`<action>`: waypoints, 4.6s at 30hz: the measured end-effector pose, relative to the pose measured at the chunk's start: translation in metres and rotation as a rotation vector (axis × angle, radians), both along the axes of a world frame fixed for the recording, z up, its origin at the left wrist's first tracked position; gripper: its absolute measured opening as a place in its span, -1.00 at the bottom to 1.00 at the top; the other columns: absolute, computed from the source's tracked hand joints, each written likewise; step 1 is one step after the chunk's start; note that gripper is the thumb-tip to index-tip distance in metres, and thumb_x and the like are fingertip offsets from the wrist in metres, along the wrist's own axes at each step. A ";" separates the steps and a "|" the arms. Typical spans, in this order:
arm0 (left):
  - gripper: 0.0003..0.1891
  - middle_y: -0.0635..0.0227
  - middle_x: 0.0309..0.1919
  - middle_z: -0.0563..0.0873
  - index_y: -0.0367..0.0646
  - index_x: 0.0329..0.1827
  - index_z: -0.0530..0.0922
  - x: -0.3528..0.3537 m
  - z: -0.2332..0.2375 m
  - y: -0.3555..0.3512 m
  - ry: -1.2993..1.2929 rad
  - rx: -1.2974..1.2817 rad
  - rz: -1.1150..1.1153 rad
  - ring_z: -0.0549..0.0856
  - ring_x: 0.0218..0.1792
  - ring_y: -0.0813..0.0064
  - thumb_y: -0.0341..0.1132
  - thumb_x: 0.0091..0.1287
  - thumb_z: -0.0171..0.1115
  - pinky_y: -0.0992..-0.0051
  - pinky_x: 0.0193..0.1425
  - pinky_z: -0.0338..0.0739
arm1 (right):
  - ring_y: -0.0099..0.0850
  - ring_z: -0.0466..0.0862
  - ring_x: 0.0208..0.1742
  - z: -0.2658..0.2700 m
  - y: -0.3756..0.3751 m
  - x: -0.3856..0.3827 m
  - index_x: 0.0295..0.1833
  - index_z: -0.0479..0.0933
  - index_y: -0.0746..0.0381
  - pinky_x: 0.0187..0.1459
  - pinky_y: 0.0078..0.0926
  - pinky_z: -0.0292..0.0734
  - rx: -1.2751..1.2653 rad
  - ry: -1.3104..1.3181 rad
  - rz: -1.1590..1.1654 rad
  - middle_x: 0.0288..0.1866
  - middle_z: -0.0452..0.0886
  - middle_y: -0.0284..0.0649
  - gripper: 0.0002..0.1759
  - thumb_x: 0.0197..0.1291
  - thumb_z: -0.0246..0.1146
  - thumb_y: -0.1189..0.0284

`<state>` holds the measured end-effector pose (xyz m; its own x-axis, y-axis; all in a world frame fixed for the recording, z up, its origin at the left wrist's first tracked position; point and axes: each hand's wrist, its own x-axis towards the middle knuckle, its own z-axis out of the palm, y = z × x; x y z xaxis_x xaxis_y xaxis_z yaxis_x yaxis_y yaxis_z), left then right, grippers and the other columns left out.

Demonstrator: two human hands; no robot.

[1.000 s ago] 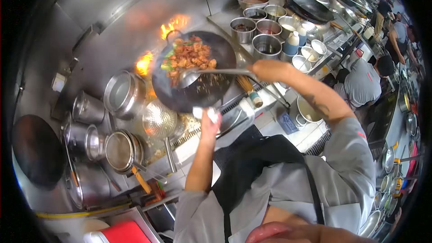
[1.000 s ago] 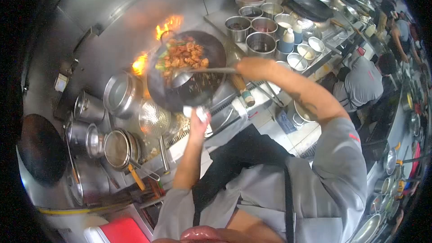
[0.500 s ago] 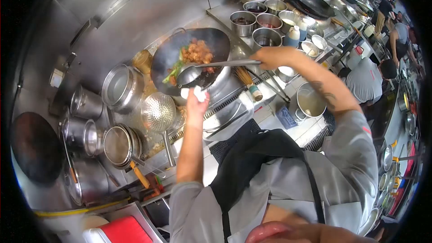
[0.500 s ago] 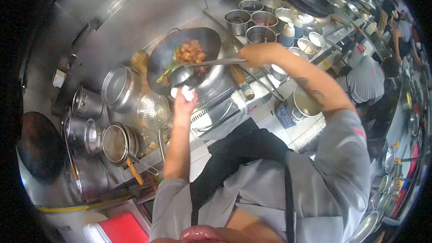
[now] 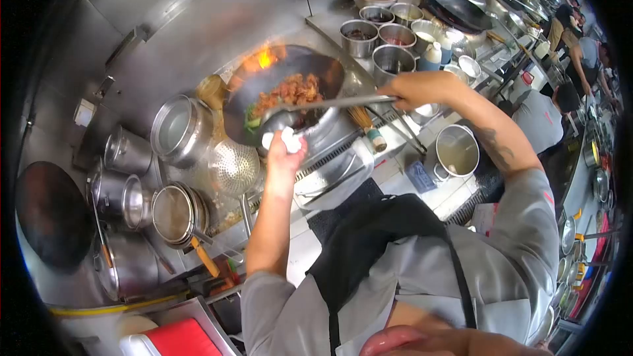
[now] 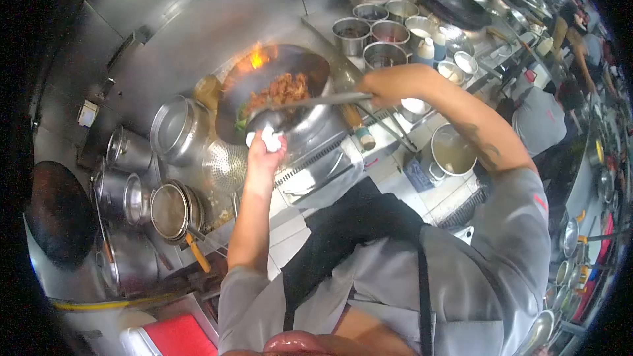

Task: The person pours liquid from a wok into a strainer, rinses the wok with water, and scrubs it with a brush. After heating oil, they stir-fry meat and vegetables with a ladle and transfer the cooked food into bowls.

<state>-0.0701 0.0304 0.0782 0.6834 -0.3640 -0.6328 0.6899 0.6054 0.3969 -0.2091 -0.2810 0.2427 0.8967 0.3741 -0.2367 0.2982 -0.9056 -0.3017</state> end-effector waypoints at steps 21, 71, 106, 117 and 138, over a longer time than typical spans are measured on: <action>-0.86 0.42 -0.43 0.63 -0.01 -0.25 0.52 0.002 -0.116 -0.003 -0.262 -0.176 -0.044 0.58 -0.41 0.50 -0.19 0.37 0.08 0.47 -0.46 0.51 | -0.01 0.67 -0.29 -0.054 0.034 0.019 -0.08 0.50 0.33 -0.26 -0.10 0.54 -0.088 -0.130 -0.088 -0.36 0.63 0.05 -0.72 0.06 0.11 0.52; -0.85 0.37 -0.38 0.59 -0.05 -0.17 0.48 0.024 -0.026 0.015 -0.055 -0.183 -0.045 0.56 -0.39 0.42 -0.21 0.38 0.04 0.38 -0.41 0.53 | -0.02 0.65 -0.23 -0.015 0.063 0.011 0.25 0.39 0.28 -0.17 -0.17 0.53 -0.104 0.024 -0.231 -0.26 0.61 0.12 -0.51 0.14 0.10 0.56; -0.90 0.46 -0.42 0.64 -0.01 -0.22 0.52 0.046 -0.078 -0.015 -0.119 -0.140 -0.035 0.57 -0.45 0.51 -0.24 0.33 0.09 0.48 -0.45 0.48 | 0.11 0.59 -0.03 -0.101 0.012 -0.052 0.38 0.16 0.31 -0.04 -0.11 0.51 0.435 -0.244 -0.445 0.07 0.52 0.21 -0.35 0.12 0.10 0.55; -0.86 0.43 -0.43 0.57 -0.02 -0.21 0.48 0.040 -0.089 0.006 -0.191 0.073 -0.126 0.56 -0.44 0.45 -0.19 0.31 0.11 0.46 -0.52 0.45 | 0.12 0.58 -0.01 -0.113 0.057 -0.008 0.27 0.27 0.50 0.02 -0.17 0.47 0.490 -0.324 -0.634 -0.05 0.53 0.34 -0.41 0.14 0.18 0.48; -0.91 0.40 -0.52 0.61 -0.05 -0.32 0.50 -0.011 -0.061 0.035 -0.144 0.068 -0.156 0.58 -0.52 0.45 -0.29 0.25 0.06 0.50 -0.57 0.40 | -0.67 0.33 -0.64 -0.141 0.075 0.029 0.05 0.36 0.19 -0.63 -0.66 0.26 1.895 0.904 -0.767 -0.44 0.38 -0.43 -0.81 0.35 0.03 0.46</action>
